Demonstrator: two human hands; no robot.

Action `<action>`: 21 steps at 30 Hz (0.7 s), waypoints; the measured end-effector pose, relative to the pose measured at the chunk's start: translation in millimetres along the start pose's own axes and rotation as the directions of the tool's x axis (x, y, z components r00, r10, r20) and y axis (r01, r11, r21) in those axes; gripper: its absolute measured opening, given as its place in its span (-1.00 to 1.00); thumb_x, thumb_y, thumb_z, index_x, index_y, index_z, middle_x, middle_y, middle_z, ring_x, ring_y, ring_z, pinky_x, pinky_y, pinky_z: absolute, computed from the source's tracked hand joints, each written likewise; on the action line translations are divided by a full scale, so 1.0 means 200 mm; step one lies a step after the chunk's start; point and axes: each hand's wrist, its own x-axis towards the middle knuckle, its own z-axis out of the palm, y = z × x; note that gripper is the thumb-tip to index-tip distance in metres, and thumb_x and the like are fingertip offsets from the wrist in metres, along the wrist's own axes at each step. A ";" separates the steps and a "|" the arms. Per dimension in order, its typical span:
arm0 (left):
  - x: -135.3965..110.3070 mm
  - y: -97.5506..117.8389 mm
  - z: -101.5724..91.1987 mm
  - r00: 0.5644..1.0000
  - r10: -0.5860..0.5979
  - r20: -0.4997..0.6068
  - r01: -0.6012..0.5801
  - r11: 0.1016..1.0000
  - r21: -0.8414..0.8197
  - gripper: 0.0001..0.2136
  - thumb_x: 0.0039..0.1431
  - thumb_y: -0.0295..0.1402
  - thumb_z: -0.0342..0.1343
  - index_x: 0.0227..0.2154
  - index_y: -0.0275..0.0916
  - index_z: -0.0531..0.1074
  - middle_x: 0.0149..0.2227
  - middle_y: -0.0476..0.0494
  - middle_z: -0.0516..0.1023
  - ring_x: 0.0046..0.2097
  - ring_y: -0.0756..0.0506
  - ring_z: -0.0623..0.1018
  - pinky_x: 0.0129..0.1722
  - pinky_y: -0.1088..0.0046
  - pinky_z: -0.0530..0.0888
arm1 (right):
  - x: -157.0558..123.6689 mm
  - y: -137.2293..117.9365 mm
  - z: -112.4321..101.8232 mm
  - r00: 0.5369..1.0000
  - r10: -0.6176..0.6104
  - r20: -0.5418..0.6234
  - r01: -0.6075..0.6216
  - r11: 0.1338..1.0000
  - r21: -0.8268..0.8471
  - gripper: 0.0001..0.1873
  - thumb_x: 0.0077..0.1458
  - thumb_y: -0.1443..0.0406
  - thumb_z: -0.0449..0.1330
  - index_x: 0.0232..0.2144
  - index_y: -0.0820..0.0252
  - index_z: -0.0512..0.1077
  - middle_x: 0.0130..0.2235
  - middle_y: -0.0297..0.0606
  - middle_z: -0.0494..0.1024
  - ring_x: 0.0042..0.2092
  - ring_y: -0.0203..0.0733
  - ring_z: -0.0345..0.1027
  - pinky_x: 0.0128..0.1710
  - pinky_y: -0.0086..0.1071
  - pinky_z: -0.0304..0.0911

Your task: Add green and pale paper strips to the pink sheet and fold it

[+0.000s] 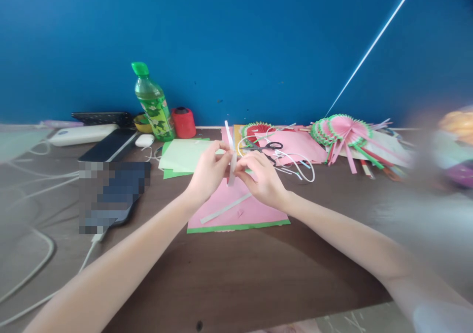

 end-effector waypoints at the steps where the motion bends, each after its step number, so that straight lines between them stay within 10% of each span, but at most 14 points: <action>1: 0.00 -0.01 0.00 1.000 0.009 -0.007 -0.008 1.000 0.023 -0.93 0.09 -0.36 -0.03 -0.41 -0.20 0.19 -0.66 0.05 0.36 -0.63 0.00 0.41 -0.61 0.51 0.39 | 0.00 0.00 0.00 1.000 0.001 0.005 -0.001 1.000 -0.001 -0.87 0.13 0.40 0.04 -0.46 0.19 0.22 -0.44 -0.30 0.34 -0.35 -0.23 0.16 -0.33 -0.34 0.09; 21: -0.01 -0.04 0.02 0.987 0.129 -0.097 -0.131 0.991 -0.015 -0.85 0.04 -0.46 -0.03 -0.29 -0.17 0.22 -0.69 0.12 0.30 -0.64 0.06 0.36 -0.60 0.59 0.32 | -0.03 -0.02 0.02 0.999 0.015 -0.039 -0.018 0.996 -0.087 -0.86 0.12 0.39 0.10 -0.47 0.19 0.23 -0.41 -0.33 0.39 -0.26 -0.22 0.18 -0.24 -0.31 0.05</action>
